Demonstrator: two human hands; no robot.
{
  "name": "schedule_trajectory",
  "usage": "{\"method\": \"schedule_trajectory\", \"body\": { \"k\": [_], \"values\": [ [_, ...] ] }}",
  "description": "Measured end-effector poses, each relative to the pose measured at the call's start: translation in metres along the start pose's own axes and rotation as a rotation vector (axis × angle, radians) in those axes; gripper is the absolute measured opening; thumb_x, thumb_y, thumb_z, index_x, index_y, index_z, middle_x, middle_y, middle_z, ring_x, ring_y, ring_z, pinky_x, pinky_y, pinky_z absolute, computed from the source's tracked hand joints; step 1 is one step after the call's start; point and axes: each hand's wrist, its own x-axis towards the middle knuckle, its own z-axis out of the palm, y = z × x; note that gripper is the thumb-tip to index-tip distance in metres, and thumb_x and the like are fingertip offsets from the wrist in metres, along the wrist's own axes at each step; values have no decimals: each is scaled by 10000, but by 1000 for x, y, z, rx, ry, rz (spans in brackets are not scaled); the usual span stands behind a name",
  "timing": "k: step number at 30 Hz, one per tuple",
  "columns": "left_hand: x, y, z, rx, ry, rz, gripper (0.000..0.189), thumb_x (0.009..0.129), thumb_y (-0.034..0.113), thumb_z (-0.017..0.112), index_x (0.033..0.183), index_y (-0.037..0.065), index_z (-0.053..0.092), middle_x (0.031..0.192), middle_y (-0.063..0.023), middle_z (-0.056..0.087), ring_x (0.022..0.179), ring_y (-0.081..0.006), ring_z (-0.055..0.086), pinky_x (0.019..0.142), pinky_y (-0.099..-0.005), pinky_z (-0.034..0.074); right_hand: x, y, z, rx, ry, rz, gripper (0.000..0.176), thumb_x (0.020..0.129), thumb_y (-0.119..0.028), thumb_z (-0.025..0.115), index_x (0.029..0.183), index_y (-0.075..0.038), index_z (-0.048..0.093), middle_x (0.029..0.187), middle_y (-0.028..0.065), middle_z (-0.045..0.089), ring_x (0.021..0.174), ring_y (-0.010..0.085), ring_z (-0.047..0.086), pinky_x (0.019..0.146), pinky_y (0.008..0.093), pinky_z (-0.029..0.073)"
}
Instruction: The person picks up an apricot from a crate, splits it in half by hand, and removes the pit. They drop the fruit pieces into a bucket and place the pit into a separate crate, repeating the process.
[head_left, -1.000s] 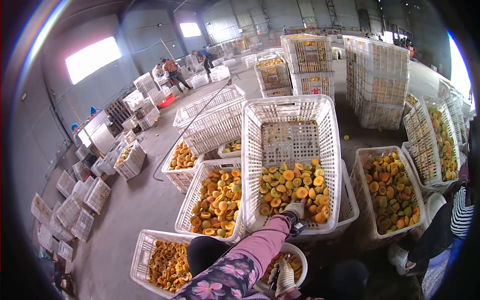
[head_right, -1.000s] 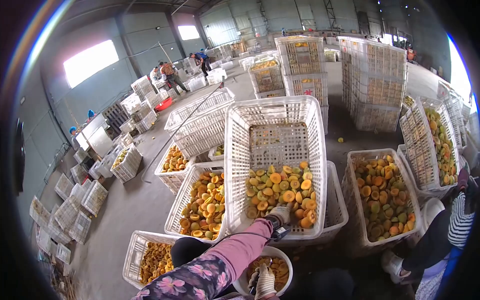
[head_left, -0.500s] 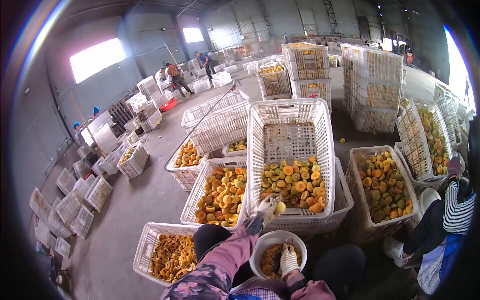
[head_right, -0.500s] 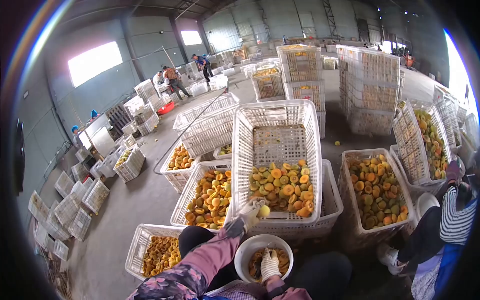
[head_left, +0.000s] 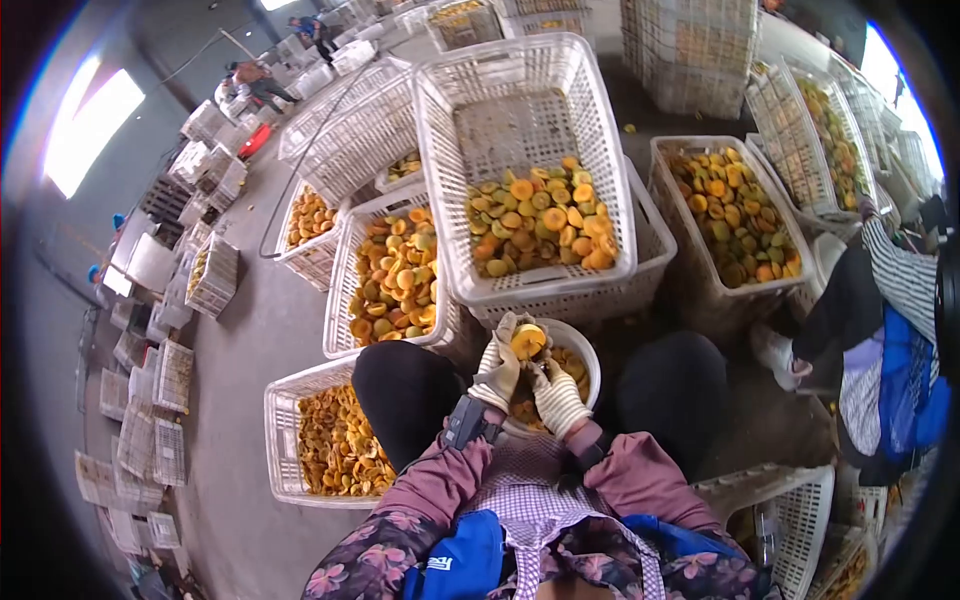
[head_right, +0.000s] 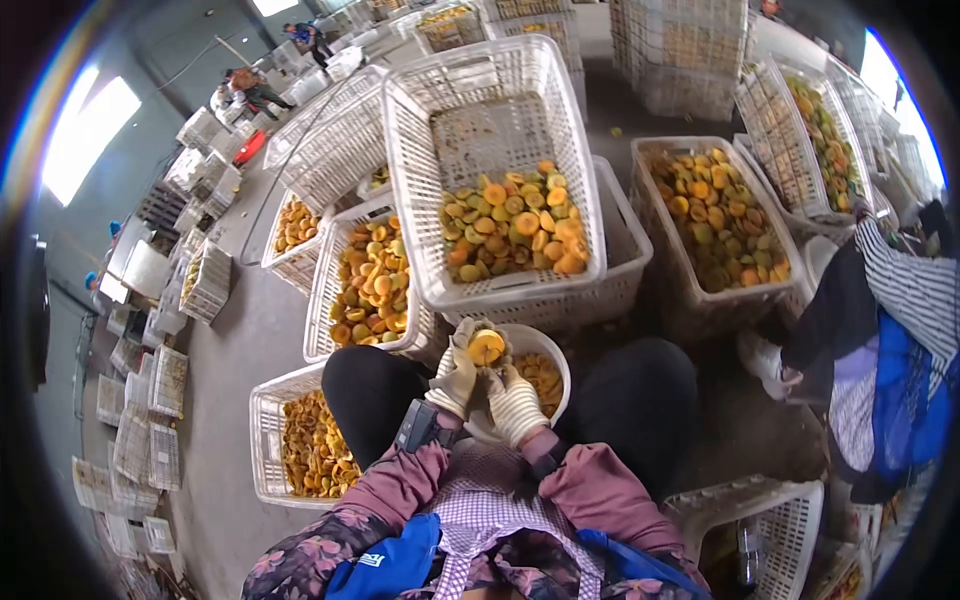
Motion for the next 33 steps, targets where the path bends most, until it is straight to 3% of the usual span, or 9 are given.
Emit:
{"method": "schedule_trajectory", "body": {
  "k": [8,20,22,25,26,27,28,30,33],
  "values": [
    [-4,-33,-13,326,51,309,343,988,258,304,1134,13,494,1007,-119,605,914,-221,595,860,-327,464,3,0,-1,107,123,-25,397,909,-320,462,1112,17,514,942,243,599,875,403,564,736,399,446],
    [-10,-9,12,400,-72,217,281,940,301,458,967,30,528,880,-77,583,782,-165,574,718,-269,470,11,62,31,441,-52,-191,243,942,-155,435,1149,-50,508,984,43,572,857,128,536,766,250,466],
    [-17,-6,8,424,-206,209,284,967,259,379,1029,19,518,916,-80,585,863,-170,583,791,-283,473,-3,20,1,388,-211,71,268,946,-188,418,1117,-23,542,1012,73,574,882,150,537,793,264,454],
    [3,-39,-37,640,-183,362,363,959,349,380,1037,14,496,919,-90,577,830,-153,560,761,-280,470,-18,-20,-14,182,-145,-2,304,946,-220,408,1102,-7,560,999,97,584,940,188,543,850,279,427],
    [-10,-48,-41,1061,-183,869,333,947,318,425,1061,15,501,962,-82,580,841,-165,567,769,-291,476,-27,-47,-19,153,-89,76,313,946,-227,405,1113,-7,554,983,96,586,964,194,540,875,278,414],
    [8,-57,-48,391,-19,289,316,932,297,463,1076,19,506,970,-74,576,843,-181,569,777,-291,474,-22,-18,-12,66,-56,-195,296,946,-258,407,1053,-34,568,871,83,586,847,186,564,770,284,451],
    [-5,-51,-35,165,-21,260,349,916,340,490,1051,19,511,945,-74,566,812,-173,557,748,-272,465,-14,4,-6,-13,-5,-458,291,947,-290,408,993,-61,582,760,70,586,729,178,588,664,290,487],
    [-20,13,7,521,-377,265,468,872,476,505,902,13,562,836,-60,556,746,-149,526,677,-271,448,-27,-31,-17,534,-361,318,294,934,-376,418,833,-132,548,551,19,493,422,141,474,379,281,396],
    [-11,20,-9,694,-542,147,499,889,475,444,783,3,569,782,-65,578,743,-162,541,715,-285,426,-37,-50,-12,508,-426,371,327,906,-446,449,761,-157,501,467,-21,397,314,119,346,301,249,269]
  ]
}}
